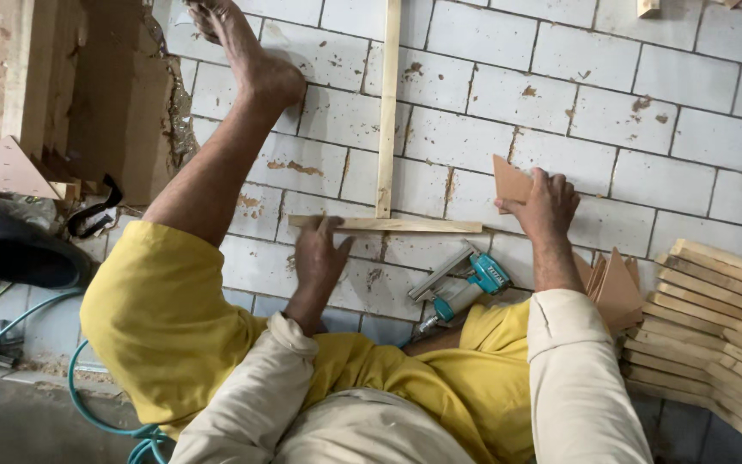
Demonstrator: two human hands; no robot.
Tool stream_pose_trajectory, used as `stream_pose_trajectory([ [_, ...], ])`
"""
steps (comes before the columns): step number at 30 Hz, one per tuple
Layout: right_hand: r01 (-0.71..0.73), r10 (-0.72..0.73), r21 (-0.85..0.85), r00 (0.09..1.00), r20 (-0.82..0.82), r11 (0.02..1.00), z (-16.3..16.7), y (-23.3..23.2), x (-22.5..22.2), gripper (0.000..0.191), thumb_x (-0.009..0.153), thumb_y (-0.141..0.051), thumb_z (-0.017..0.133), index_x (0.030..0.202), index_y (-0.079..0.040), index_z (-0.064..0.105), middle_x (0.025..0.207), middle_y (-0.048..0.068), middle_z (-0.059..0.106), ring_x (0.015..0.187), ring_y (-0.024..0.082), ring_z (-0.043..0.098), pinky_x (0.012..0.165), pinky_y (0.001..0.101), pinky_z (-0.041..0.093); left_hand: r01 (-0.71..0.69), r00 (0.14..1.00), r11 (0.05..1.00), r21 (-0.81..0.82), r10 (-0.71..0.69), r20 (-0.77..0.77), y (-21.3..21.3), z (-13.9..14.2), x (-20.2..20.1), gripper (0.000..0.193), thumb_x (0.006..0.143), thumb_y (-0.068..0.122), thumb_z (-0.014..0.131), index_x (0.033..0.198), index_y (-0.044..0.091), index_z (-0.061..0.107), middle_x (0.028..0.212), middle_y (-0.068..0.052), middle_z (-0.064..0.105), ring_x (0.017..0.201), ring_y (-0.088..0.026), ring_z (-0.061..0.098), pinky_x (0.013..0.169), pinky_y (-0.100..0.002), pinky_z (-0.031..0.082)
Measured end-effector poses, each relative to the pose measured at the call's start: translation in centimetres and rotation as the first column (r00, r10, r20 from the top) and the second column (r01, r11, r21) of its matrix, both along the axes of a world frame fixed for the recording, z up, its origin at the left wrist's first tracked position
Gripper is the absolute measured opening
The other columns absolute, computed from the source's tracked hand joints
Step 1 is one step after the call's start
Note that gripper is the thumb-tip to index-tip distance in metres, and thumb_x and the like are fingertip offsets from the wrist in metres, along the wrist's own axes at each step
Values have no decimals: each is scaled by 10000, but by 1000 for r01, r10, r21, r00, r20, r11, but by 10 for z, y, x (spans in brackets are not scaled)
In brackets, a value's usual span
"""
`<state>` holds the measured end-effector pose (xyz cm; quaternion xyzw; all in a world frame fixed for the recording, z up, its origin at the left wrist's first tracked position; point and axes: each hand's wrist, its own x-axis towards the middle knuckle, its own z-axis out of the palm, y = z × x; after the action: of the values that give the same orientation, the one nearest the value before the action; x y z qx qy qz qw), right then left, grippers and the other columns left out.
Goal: The person sits on the workshop floor assembling T-shaped wooden frames. They position a triangular cardboard brace at the joint, then use a pneumatic nail gun to fasten the brace to the wood strips, repeating the process on multiple frames and setting completed frames aside.
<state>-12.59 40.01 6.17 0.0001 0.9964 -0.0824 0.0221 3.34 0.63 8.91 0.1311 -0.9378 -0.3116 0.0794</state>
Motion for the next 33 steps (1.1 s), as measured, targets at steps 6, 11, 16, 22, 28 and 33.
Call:
stream_pose_trajectory([
  [6,95,-141,-290,980,-141,952,29,-32,28,374,897,-250,798,1206,-64,700,1170,181,696,1073,354,659,917,500,533,161,985,986,-32,-163,-50,-33,-13,-8,303,764,109,848,1062,123,792,1113,-79,723,1114,-311,633,1024,-449,448],
  [11,-363,213,-329,886,-412,872,35,-121,77,177,990,-45,673,1104,-137,772,1173,99,762,1118,241,689,924,339,606,149,987,989,-4,-149,-65,-32,-15,-5,379,715,58,832,1089,81,774,1133,-115,709,1121,-344,630,1007,-460,480],
  [16,-602,553,24,716,-426,798,38,-198,109,282,934,-27,667,1150,-161,788,1300,142,706,1224,273,640,1046,377,572,206,964,930,304,-139,-227,-25,5,-1,764,617,157,842,1322,-10,599,1259,-226,561,1158,-424,541,1014,-548,432],
  [22,-460,368,-197,853,-371,866,47,-190,133,295,891,-23,688,1172,-51,772,1298,193,666,1191,355,595,920,399,573,233,969,966,114,-221,-112,-23,2,4,201,867,69,740,1055,122,788,1124,-70,750,1094,-296,670,1162,-639,368],
  [28,-461,346,-258,854,-388,849,40,-164,133,181,858,20,695,1015,-34,766,1104,86,718,1058,298,657,862,399,584,226,968,974,1,-224,-111,-13,-4,5,158,879,119,698,992,161,801,1087,-6,772,1103,-287,663,1121,-670,348],
  [33,-451,320,-296,859,-400,842,34,-164,130,108,855,26,713,935,-22,767,1051,85,721,1021,297,663,848,394,584,225,967,974,-12,-225,-116,-10,2,8,165,898,141,677,988,187,806,1085,14,776,1087,-277,662,1118,-694,332],
])
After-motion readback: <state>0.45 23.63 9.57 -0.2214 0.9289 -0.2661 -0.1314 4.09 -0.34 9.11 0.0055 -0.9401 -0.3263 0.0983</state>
